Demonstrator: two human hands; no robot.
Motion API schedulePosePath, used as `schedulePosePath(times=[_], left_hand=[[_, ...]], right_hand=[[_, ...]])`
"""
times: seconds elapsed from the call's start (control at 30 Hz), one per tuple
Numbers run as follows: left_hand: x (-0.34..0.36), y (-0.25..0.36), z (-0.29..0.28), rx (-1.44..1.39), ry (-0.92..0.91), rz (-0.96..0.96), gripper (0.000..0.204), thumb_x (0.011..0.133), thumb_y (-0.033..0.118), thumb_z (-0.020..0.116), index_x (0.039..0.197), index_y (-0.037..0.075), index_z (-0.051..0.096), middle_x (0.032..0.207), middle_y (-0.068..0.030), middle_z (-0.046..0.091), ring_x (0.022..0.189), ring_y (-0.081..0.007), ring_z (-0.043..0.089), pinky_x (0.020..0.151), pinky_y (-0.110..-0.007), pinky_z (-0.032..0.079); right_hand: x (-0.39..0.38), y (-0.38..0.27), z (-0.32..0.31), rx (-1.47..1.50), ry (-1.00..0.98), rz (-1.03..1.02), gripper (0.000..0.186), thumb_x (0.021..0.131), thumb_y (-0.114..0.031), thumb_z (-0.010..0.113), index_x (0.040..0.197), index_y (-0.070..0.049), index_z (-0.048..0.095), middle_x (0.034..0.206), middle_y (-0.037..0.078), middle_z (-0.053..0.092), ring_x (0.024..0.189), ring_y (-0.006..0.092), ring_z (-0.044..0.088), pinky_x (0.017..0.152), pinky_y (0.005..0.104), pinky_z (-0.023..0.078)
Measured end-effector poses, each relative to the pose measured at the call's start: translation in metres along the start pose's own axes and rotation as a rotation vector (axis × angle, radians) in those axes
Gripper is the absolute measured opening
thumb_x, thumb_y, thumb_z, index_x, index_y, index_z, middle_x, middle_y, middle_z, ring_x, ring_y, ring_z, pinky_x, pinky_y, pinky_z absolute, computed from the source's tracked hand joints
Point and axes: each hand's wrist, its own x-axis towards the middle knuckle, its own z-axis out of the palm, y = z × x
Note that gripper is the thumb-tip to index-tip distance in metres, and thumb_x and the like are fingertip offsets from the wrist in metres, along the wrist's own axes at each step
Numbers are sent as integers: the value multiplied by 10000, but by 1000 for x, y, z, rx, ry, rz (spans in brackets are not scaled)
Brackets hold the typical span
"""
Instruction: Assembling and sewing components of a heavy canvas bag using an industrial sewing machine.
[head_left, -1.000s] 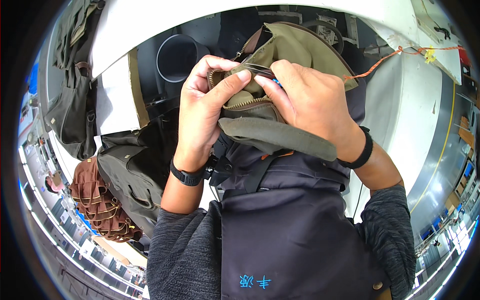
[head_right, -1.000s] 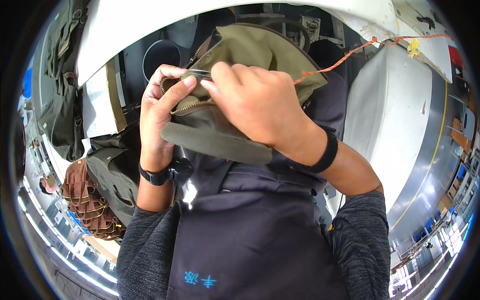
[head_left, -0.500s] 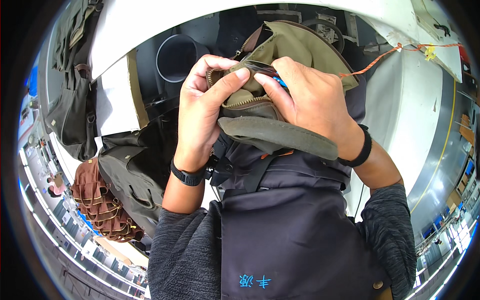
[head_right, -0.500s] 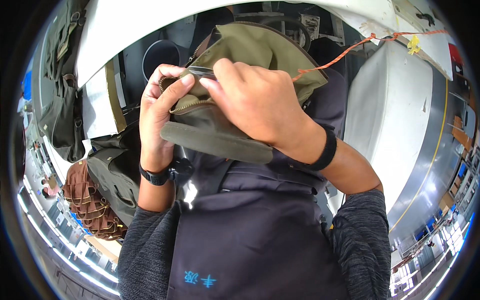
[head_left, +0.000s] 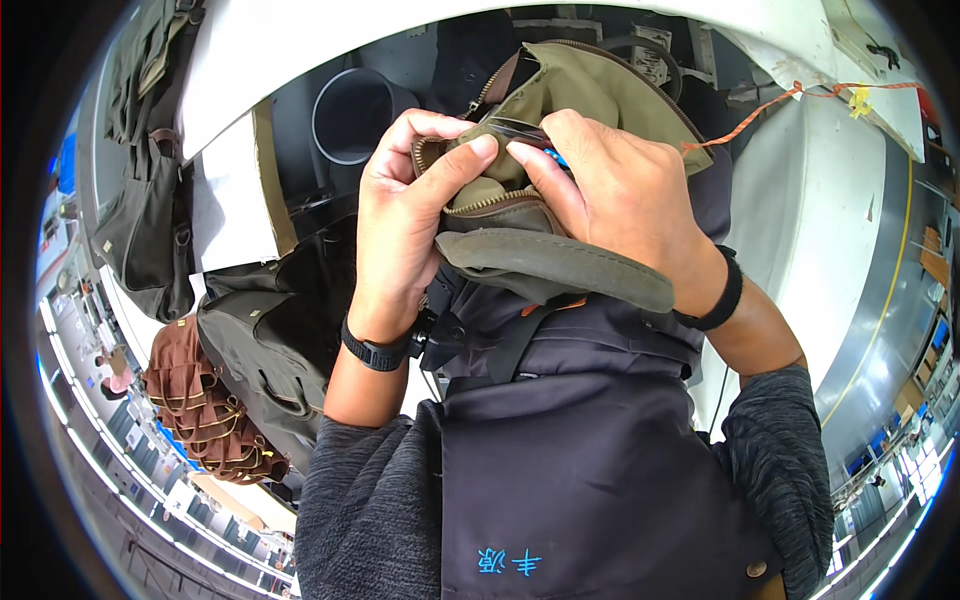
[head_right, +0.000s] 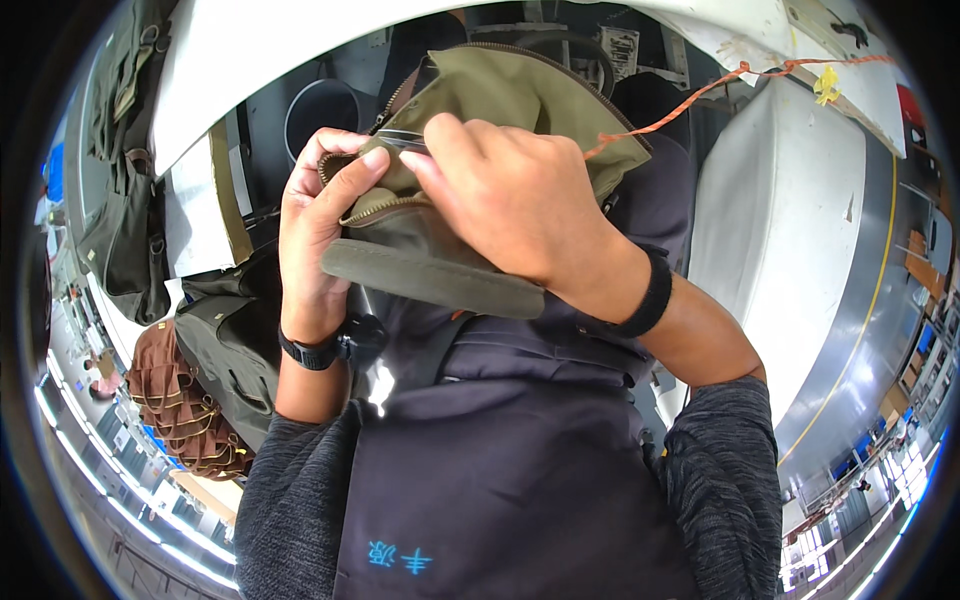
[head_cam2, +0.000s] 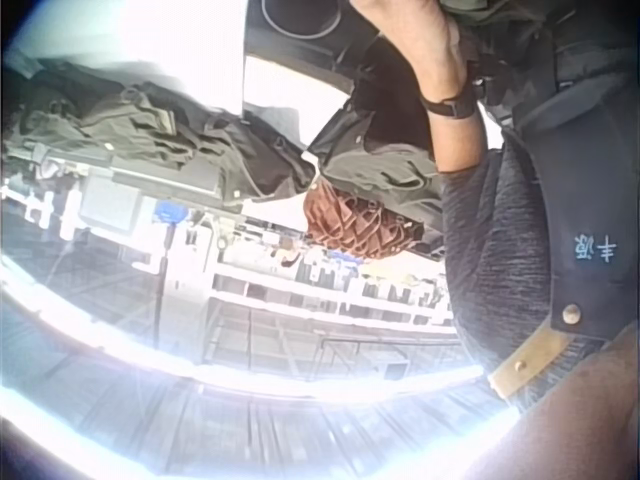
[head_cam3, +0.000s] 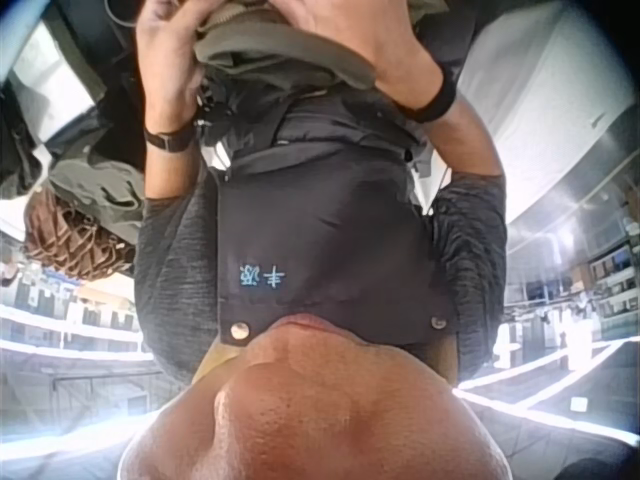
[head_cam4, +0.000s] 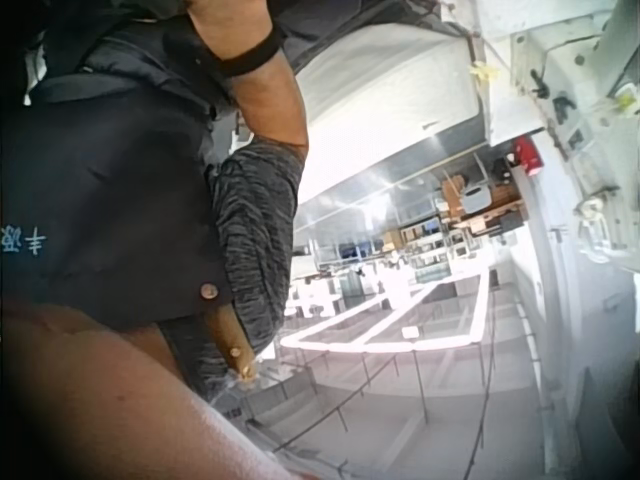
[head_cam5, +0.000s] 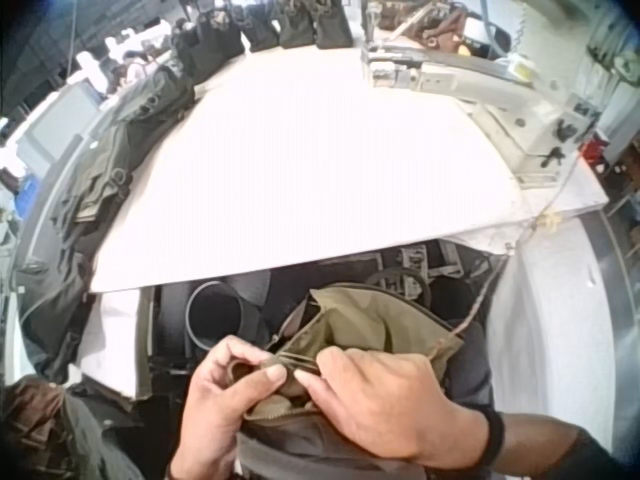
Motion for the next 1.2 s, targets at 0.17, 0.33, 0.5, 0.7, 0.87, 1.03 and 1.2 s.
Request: schedulePosePath(times=[0.17,0.33,0.5,0.7,0.87,1.03,1.2], left_hand=[[3,2,-4,-82,-125,-102,160,925,57,762,1042,37,654,1010,-51,717,881,-100,682,794,-247,546],[1,-1,-3,-158,-138,-196,153,935,65,751,1047,32,651,1002,-55,715,865,-100,682,786,-258,557],[-2,-4,-1,-53,-51,-74,175,928,58,761,1060,27,650,1002,-59,721,878,-103,688,796,-260,563],[-2,-3,1,-38,-58,-47,193,924,60,770,1069,27,647,1020,-67,726,891,-103,693,797,-261,566],[-2,-4,1,-31,-48,-39,195,921,54,771,1072,32,648,1025,-69,728,896,-105,695,797,-263,567],[-3,-4,1,-18,-32,-31,192,922,50,767,1070,31,647,1031,-71,728,899,-106,695,796,-259,563],[-4,-4,2,-22,-31,-38,179,926,53,762,1064,34,650,1031,-68,727,896,-102,692,795,-255,559]], right_hand=[[2,3,4,1,65,36,237,933,-210,729,867,-87,537,672,61,608,568,232,645,489,362,501],[5,5,2,102,37,48,235,934,-185,727,866,-73,531,661,72,606,559,249,643,476,374,493],[1,3,-8,137,-66,28,243,938,-197,717,845,-79,527,657,63,605,559,244,643,468,365,483],[0,3,-12,80,-88,0,231,938,-196,718,853,-80,537,664,63,604,560,243,639,475,364,483],[-1,3,-12,84,-80,9,229,932,-193,725,858,-78,541,676,64,607,563,242,639,475,366,480],[-1,3,-11,60,-71,2,224,932,-196,724,861,-79,548,680,65,610,563,243,639,477,369,481],[-2,3,-11,71,-70,-1,223,932,-201,725,864,-78,552,679,65,609,565,246,641,478,369,483]])
